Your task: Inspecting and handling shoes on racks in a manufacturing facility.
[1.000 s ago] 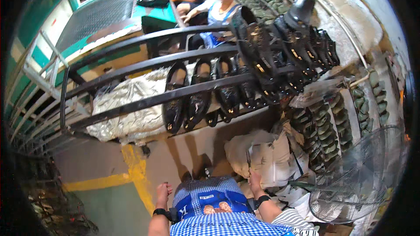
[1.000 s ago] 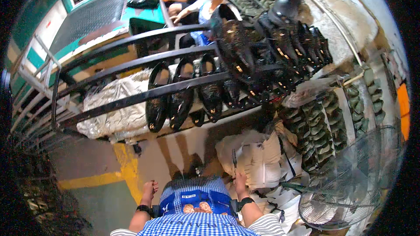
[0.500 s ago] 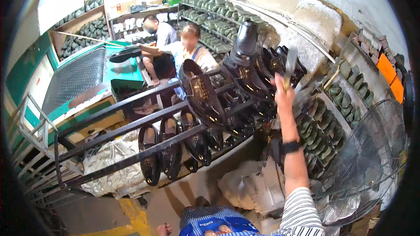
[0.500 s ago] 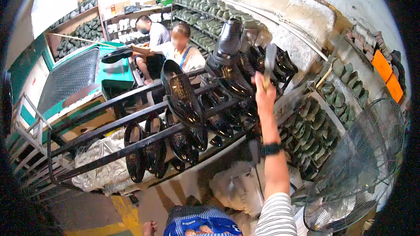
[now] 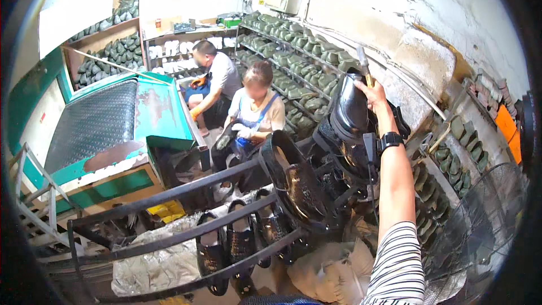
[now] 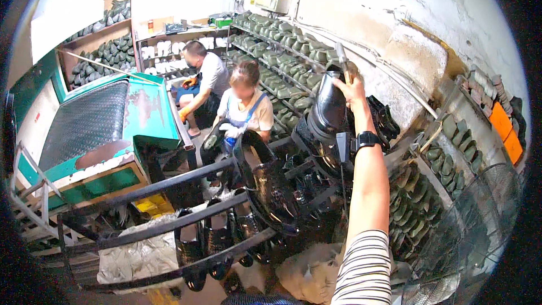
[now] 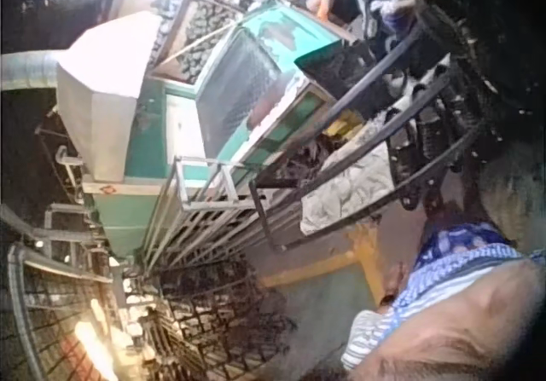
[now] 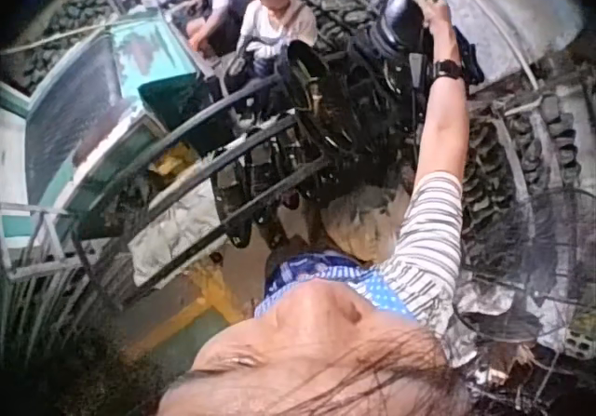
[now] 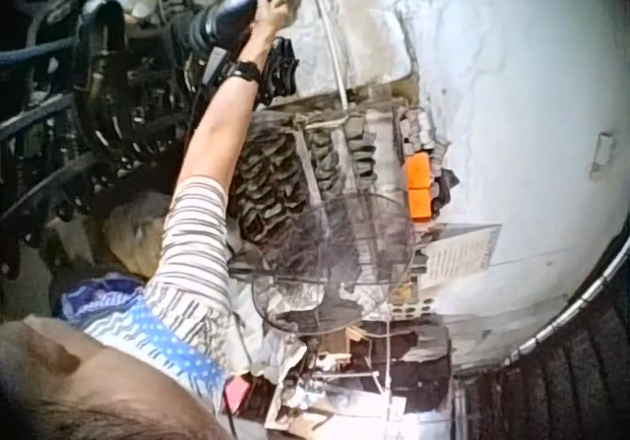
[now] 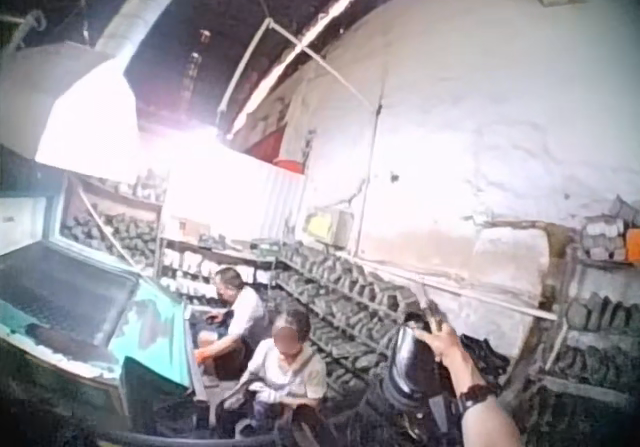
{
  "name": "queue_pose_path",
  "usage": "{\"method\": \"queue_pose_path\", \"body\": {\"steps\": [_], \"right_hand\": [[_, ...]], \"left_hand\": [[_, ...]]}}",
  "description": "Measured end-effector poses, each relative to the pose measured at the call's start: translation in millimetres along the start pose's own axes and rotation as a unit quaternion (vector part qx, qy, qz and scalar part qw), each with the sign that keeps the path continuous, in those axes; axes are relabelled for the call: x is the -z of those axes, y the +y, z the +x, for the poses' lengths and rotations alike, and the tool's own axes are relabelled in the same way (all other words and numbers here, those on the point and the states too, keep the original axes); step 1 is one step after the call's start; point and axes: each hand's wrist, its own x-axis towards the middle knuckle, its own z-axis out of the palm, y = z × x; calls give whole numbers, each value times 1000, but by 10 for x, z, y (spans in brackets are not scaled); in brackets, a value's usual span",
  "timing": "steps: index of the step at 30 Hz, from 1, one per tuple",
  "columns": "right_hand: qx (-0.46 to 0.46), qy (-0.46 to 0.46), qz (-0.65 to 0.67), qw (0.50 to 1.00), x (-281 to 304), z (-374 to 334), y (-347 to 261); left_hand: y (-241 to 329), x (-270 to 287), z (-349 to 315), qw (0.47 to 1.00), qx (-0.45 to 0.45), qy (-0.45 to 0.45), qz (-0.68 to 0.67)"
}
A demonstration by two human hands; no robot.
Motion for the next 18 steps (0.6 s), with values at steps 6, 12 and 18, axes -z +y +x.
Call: {"method": "queue_pose_path", "body": {"steps": [6, 12, 18], "right_hand": [[-16, 116, 147, 982, 123, -26, 143], [123, 242, 215, 938, 728, -953, -364], [184, 317, 60, 929, 1659, -2097, -440]], "left_hand": [[366, -222, 195, 999, 37, -11, 30], [1250, -891, -427, 995, 55, -21, 75], [1537, -1271, -335, 925, 18, -206, 318]]}}
